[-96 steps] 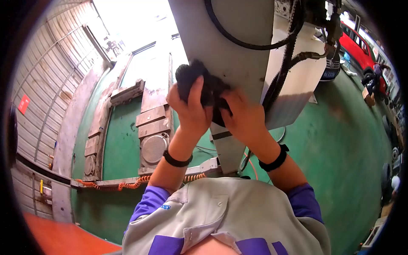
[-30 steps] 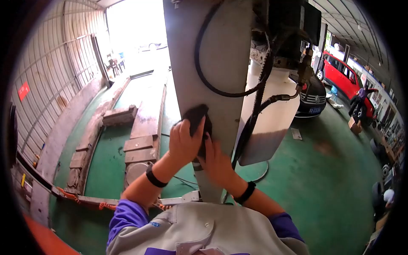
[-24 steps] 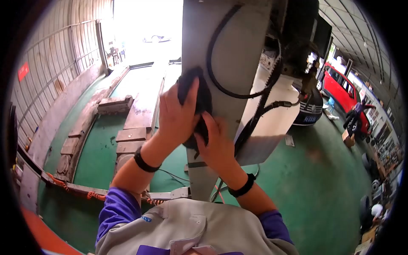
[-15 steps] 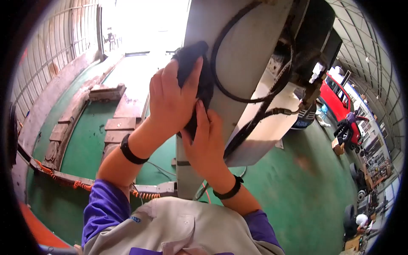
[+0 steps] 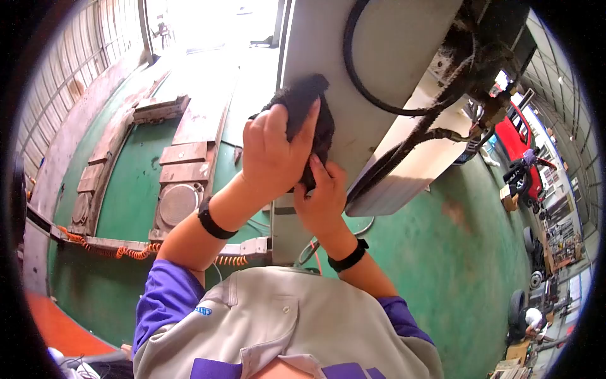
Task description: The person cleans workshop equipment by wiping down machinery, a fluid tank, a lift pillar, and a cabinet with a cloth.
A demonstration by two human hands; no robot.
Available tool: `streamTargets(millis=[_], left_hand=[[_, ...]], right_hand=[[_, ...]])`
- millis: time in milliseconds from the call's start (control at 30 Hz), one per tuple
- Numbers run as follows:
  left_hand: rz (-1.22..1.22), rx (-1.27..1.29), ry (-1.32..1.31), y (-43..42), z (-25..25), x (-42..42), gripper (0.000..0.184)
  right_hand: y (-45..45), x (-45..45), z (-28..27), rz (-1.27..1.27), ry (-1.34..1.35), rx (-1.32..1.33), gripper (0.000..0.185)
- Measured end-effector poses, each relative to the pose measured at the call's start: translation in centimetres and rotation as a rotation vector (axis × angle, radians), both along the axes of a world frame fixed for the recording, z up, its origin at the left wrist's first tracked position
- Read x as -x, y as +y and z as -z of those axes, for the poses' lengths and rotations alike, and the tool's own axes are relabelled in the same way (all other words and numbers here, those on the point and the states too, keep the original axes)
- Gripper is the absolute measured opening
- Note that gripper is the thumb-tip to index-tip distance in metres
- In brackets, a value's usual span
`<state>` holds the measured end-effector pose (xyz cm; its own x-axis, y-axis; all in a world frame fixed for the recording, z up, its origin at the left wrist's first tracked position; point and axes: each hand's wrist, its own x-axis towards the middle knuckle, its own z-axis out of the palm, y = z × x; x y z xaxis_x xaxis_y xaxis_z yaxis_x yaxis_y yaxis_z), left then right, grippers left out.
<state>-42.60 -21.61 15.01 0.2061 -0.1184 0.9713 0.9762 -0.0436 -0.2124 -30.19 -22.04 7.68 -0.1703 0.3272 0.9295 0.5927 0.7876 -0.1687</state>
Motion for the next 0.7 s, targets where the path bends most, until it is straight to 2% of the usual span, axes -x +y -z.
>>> streamTargets(millis=[167, 267, 500, 633, 667, 700], left_hand=[[0.025, 0.070, 0.013, -0.5, 3.9, -0.4, 0.037], [0.021, 0.223, 0.002, -1.2, 6.3, -0.8, 0.037], [0.130, 0.237, -0.025, -1.7, 11.1, -1.0, 0.035], [0.286, 0.399, -0.055, -2.8, 10.7, -0.6, 0.045], [0.412, 0.547, -0.074, -3.5, 10.0, -0.1, 0.057], [0.451, 0.552, -0.078, -3.7, 8.3, 0.2, 0.061]], right_hand=[[-0.2, -0.9, 3.1, 0.056, -0.088, 0.116, 0.054], [-0.1, -1.3, 4.7, 0.056, -0.092, 0.149, 0.049], [-0.5, -3.2, 7.5, 0.020, -0.187, 0.248, 0.044], [-1.9, -3.1, 6.6, 0.057, -0.153, 0.326, 0.039], [-1.9, -2.9, 5.7, 0.043, -0.134, 0.283, 0.039], [-1.6, -2.8, 4.4, 0.029, -0.119, 0.240, 0.039]])
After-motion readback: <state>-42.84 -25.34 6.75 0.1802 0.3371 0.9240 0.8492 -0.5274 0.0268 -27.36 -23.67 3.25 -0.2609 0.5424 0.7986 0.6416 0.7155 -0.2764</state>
